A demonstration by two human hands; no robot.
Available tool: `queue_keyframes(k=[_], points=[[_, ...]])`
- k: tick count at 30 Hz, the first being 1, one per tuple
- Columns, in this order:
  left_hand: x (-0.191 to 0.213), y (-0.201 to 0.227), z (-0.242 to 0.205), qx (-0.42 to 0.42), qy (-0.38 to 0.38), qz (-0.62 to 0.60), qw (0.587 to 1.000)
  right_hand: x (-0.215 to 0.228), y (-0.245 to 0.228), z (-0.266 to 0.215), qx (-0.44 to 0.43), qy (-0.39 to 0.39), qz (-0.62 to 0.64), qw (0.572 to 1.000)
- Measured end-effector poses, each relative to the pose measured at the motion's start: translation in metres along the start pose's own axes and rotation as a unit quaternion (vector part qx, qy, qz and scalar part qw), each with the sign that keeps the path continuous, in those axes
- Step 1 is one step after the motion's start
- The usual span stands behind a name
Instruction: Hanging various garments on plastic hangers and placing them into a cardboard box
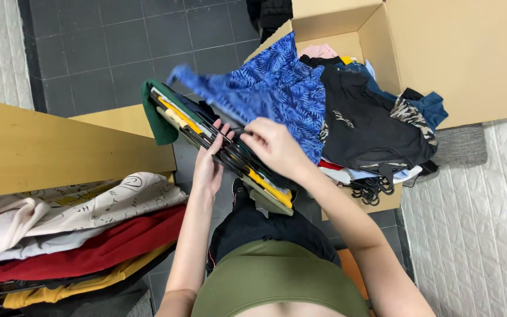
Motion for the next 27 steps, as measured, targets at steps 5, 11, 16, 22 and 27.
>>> queue_keyframes(k=[5,11,16,22,27], points=[[0.015,0.002,0.009,0.015,0.059,-0.003,0.998,-0.023,-0.028,0.003,-0.033,-0.068,0.06,0.995],[0.049,0.017,0.014,-0.001,0.07,-0.042,0.997,-0.038,-0.051,0.018,-0.041,-0.086,0.15,0.984],[0.075,0.038,0.006,-0.014,0.066,-0.102,0.992,-0.05,-0.085,0.034,-0.012,-0.12,0.141,0.983],[0.111,0.054,0.017,0.056,0.054,-0.159,0.984,-0.072,-0.083,0.028,0.008,-0.127,0.183,0.975],[0.129,0.07,0.004,0.098,0.065,-0.106,0.987,-0.05,0.021,-0.019,-0.037,-0.019,0.174,0.984]])
Point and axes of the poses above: each hand's wrist, its own z-axis towards the middle knuckle, its own x-axis out of the back of the hand, y = z × x, the point moved 6 cm from there along z, towards the middle knuckle, and after that the axes turned 1 degree about x, right-handed, at the moved point
